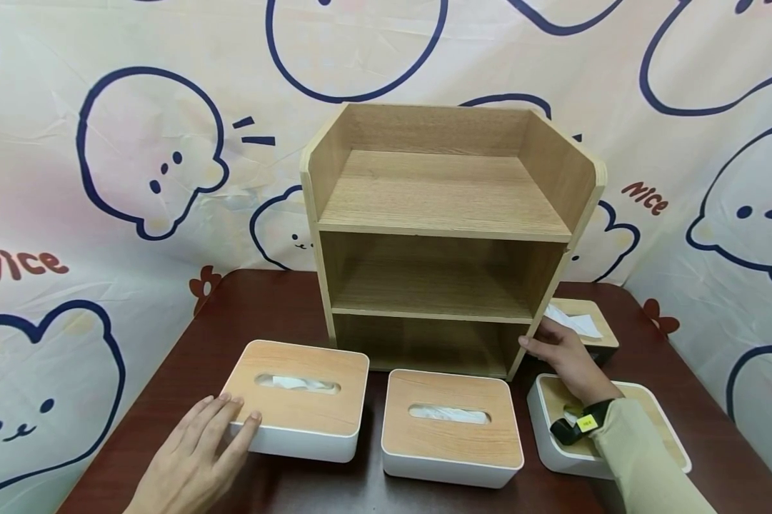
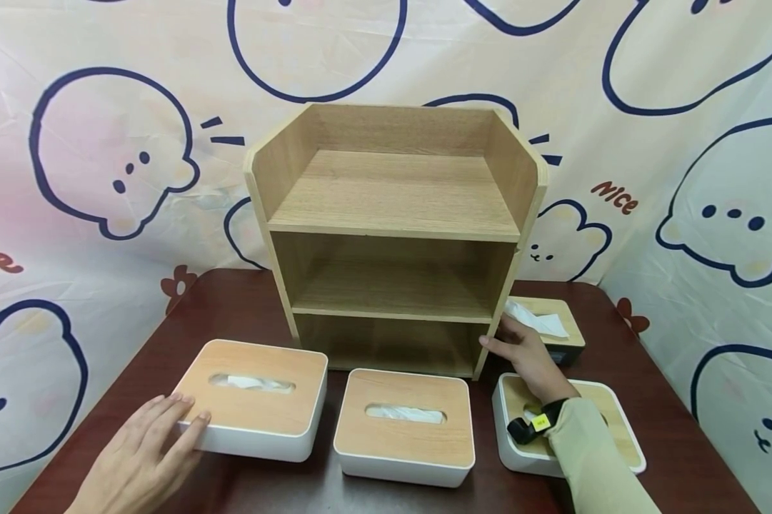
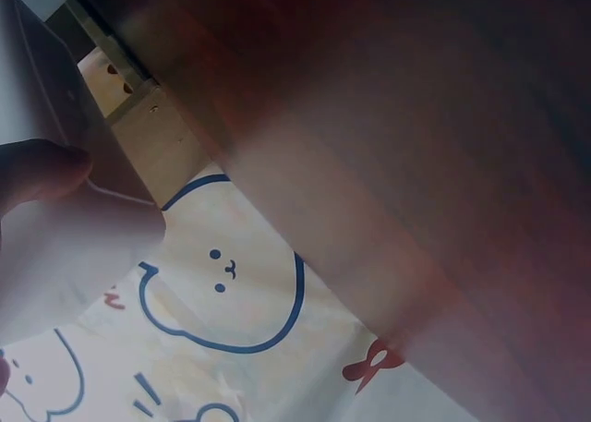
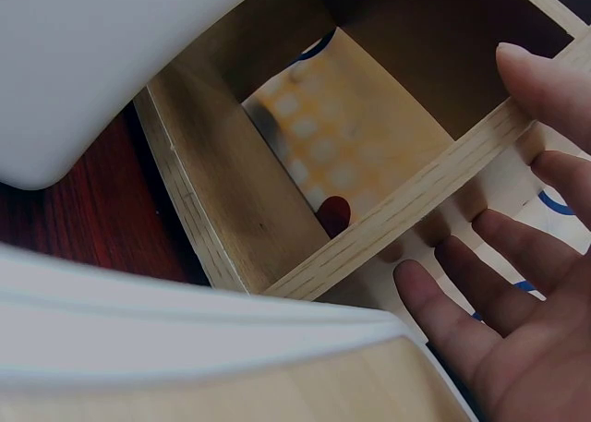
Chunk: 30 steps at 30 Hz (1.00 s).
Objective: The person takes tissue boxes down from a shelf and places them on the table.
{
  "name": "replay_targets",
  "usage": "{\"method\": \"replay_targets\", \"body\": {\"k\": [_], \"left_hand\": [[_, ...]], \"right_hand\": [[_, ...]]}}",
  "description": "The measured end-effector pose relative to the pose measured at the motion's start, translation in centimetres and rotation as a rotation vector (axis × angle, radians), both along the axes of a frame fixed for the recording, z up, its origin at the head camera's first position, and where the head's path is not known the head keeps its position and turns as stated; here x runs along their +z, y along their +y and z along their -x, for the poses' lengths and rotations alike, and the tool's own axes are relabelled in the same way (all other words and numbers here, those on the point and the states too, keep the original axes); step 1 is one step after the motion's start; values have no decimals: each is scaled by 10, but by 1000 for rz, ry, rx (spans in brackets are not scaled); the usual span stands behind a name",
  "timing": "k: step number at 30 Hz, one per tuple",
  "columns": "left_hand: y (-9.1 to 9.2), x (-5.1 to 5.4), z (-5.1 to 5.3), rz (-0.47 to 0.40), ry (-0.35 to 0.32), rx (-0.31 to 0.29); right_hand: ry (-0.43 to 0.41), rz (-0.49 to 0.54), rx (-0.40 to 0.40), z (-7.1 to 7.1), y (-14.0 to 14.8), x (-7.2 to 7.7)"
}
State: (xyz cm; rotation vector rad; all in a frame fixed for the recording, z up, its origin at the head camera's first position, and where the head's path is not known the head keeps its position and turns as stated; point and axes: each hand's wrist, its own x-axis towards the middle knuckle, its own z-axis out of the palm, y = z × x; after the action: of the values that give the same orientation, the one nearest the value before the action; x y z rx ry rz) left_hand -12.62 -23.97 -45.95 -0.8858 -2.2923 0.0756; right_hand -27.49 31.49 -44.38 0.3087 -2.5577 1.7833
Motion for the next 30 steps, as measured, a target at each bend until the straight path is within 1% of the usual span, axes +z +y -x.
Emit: {"method": "replay_targets", "body": {"k": [2, 4, 6, 9, 10, 13, 19, 26, 30], "left_hand": [[0, 0, 0, 2, 7, -2], [0, 0, 1, 0, 29, -10], [0, 0, 1, -1, 30, -12], [1, 0, 1, 2, 18, -5], [0, 1, 0, 6, -2, 3], [0, 1, 0, 2, -16, 6], [0, 1, 1, -9, -7, -18], [-2, 1, 2, 5, -32, -24], [-1, 0, 2, 11, -35, -31]], "right_hand": [[-1, -6, -3, 0, 0, 1], [-3, -7, -8, 0, 0, 1], [0, -6, -6, -1, 0, 1], [0, 12, -2, 0, -1, 1], [1, 17, 1, 0, -1, 0], [4, 26, 4, 0, 0, -1], [12, 27, 10, 1, 1, -3], [9, 28, 10, 1, 1, -3], [5, 23, 8, 1, 0, -2]]}}
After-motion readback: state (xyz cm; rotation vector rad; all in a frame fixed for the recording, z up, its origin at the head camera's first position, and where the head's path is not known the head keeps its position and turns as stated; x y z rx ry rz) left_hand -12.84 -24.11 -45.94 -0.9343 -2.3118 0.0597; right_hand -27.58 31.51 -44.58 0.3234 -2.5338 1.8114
